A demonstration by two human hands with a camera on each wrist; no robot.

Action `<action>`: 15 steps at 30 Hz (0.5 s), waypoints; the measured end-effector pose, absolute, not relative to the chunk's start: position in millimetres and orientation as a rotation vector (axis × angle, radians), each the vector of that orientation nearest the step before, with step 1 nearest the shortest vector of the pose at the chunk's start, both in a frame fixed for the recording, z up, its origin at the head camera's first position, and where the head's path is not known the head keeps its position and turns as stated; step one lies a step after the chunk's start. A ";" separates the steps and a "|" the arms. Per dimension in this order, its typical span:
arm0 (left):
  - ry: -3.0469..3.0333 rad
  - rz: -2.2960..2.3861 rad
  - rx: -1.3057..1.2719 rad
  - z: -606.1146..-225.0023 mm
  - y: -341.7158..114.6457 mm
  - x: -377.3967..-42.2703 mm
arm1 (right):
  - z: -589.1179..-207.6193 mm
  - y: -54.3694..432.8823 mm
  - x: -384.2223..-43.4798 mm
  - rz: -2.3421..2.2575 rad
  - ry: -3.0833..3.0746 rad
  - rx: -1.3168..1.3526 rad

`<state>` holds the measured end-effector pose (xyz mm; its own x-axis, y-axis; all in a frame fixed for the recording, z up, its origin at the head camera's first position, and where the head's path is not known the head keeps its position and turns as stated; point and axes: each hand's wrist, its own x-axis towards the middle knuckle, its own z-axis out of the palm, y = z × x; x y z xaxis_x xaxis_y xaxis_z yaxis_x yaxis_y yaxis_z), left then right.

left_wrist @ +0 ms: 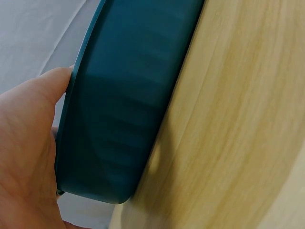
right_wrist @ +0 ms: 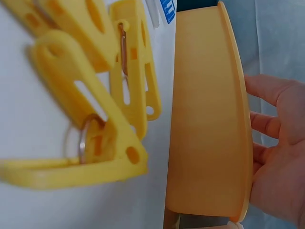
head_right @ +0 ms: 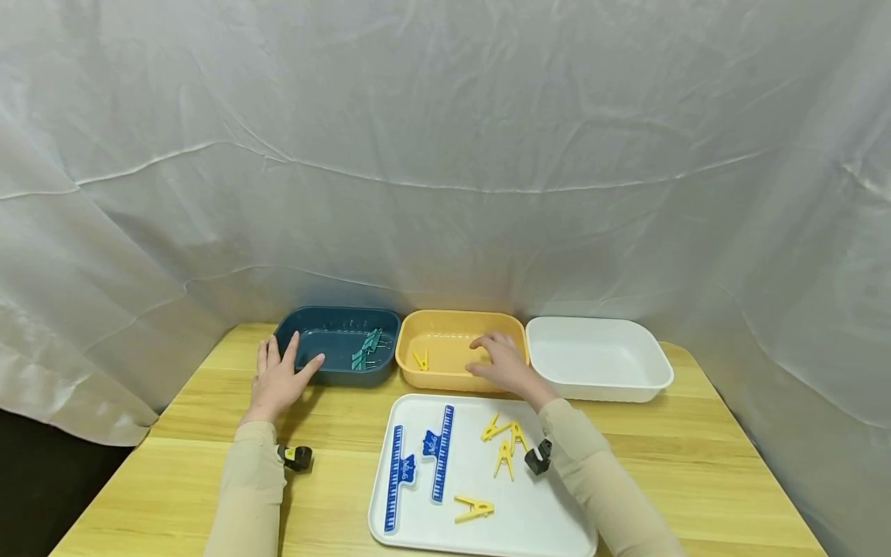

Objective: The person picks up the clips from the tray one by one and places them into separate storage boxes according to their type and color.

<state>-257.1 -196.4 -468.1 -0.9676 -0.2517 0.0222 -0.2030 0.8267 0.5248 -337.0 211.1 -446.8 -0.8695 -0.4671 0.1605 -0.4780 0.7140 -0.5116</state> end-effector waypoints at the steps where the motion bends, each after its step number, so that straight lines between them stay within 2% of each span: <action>1: -2.917 -0.826 0.364 -468.1 -196.4 -257.1 | -446.6 211.6 -335.4 0.884 -2.889 0.788; 15: -2.931 -0.828 0.369 -467.6 -195.8 -257.1 | -441.9 232.4 -311.7 0.996 -2.824 0.784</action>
